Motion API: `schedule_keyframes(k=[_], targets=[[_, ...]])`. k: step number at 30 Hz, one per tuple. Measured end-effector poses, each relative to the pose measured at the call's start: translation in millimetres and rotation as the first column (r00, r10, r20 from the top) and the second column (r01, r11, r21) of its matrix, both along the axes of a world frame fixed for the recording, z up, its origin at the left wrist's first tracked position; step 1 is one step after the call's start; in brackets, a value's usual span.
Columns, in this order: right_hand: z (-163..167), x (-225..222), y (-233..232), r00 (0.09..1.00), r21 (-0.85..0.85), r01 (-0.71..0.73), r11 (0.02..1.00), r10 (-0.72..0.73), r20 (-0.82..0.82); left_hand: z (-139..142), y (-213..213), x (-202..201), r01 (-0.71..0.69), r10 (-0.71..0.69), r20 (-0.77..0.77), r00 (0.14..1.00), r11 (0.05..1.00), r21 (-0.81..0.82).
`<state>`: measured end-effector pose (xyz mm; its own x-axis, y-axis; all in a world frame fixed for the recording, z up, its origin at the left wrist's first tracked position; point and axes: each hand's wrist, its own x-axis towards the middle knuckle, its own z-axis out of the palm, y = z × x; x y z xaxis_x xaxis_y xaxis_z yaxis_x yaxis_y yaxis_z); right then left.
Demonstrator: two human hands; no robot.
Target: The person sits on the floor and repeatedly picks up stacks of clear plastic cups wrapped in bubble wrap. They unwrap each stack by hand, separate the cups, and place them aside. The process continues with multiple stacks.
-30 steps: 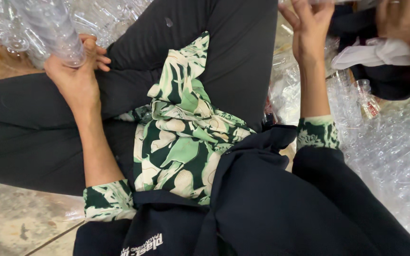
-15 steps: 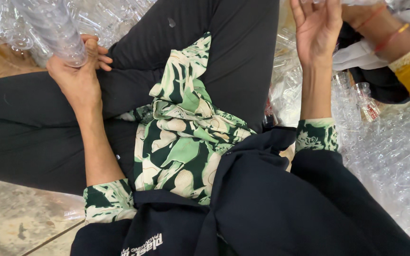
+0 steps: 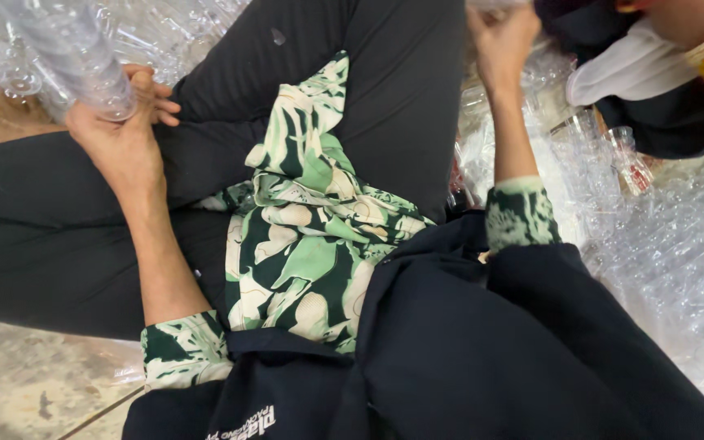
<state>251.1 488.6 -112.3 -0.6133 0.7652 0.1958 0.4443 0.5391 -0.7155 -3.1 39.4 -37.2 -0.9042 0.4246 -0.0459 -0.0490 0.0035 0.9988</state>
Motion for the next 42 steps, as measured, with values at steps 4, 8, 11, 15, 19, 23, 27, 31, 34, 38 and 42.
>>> schedule_keyframes(k=[4,8,11,15,19,23,27,31,34,38,42], targets=[[7,-1,7,0.995,-0.107,-0.05,0.993,0.059,0.077,2,-2,1,-0.013,0.013,0.003,1.0,1.0,0.003],[54,45,8,0.974,-0.032,-0.201,0.979,0.204,0.098,0,-4,-1,0.008,-0.008,-0.021,1.0,1.0,0.004],[84,74,2,0.897,0.001,-0.301,0.953,0.283,0.341,-2,-5,-3,0.027,-0.027,-0.029,0.999,1.0,0.01],[87,74,-14,0.817,0.0,-0.399,0.917,0.356,0.453,-2,-4,-2,0.053,-0.053,-0.042,0.998,0.998,0.014],[74,61,-25,0.776,0.079,-0.537,0.84,0.454,0.439,0,-4,0,0.01,-0.01,-0.044,0.999,1.0,-0.002],[78,59,-21,0.781,0.022,-0.536,0.844,0.486,0.393,-1,-5,0,0.004,-0.004,-0.045,0.999,1.0,0.0],[96,65,-23,0.892,-0.128,-0.369,0.92,0.39,0.228,-2,-5,1,0.012,-0.012,-0.054,0.998,1.0,-0.001],[121,68,-40,0.928,-0.165,-0.37,0.914,0.373,-0.009,2,-3,0,0.023,-0.022,-0.05,0.999,0.999,0.026],[142,63,-54,0.917,0.035,-0.396,0.918,0.393,0.063,8,-2,1,0.016,-0.017,-0.039,0.999,1.0,-0.025],[169,52,-64,0.893,0.12,-0.442,0.889,0.424,0.15,14,1,3,0.026,-0.025,-0.075,0.997,1.0,0.016],[189,48,-59,0.862,0.189,-0.507,0.841,0.486,0.145,16,2,4,0.015,-0.017,-0.108,0.994,1.0,-0.016]])
